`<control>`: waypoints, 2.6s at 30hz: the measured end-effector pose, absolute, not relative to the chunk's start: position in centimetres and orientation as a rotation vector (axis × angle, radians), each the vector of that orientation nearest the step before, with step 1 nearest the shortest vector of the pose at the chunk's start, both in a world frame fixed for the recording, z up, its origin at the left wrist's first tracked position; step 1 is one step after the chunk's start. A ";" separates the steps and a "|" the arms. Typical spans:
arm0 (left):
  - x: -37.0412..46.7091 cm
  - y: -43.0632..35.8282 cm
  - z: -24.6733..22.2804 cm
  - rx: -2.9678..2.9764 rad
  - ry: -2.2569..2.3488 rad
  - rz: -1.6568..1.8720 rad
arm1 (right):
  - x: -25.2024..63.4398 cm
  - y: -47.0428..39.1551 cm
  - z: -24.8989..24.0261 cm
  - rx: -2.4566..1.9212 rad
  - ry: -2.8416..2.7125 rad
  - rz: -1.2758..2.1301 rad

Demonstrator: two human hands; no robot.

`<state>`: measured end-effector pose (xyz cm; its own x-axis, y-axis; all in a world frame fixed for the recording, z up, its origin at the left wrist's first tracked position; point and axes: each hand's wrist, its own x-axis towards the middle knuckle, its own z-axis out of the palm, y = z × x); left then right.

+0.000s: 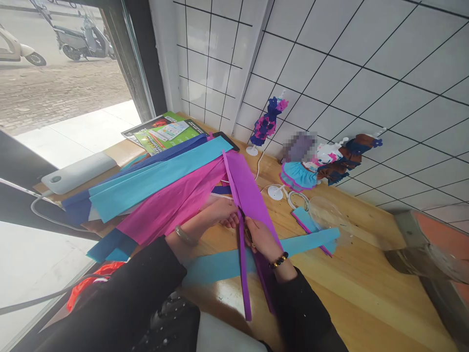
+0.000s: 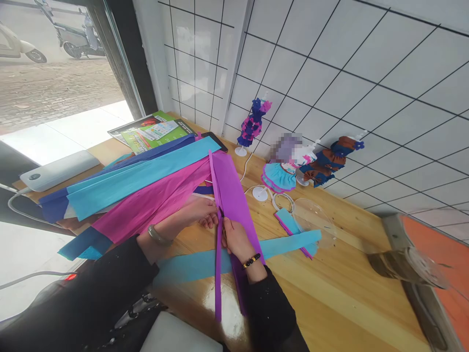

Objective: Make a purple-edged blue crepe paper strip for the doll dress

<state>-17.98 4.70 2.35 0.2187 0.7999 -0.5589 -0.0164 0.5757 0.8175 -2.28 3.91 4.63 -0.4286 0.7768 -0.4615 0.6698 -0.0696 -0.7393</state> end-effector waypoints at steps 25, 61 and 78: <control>-18.0 4.3 2.8 0.892 1.217 0.618 | 9.6 -1.9 4.2 -1.957 -2.190 0.695; -16.9 4.9 2.5 0.845 1.190 0.678 | 7.7 -7.7 6.8 -1.629 -2.624 0.951; -16.5 4.4 2.2 1.018 1.345 0.683 | 9.4 -5.2 7.3 -1.729 -2.306 1.023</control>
<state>-16.54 4.37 2.21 0.1433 0.8791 -0.4545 0.1512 0.4344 0.8879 9.39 -5.23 7.31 -0.3583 0.8789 -0.3149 0.8233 0.1384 -0.5504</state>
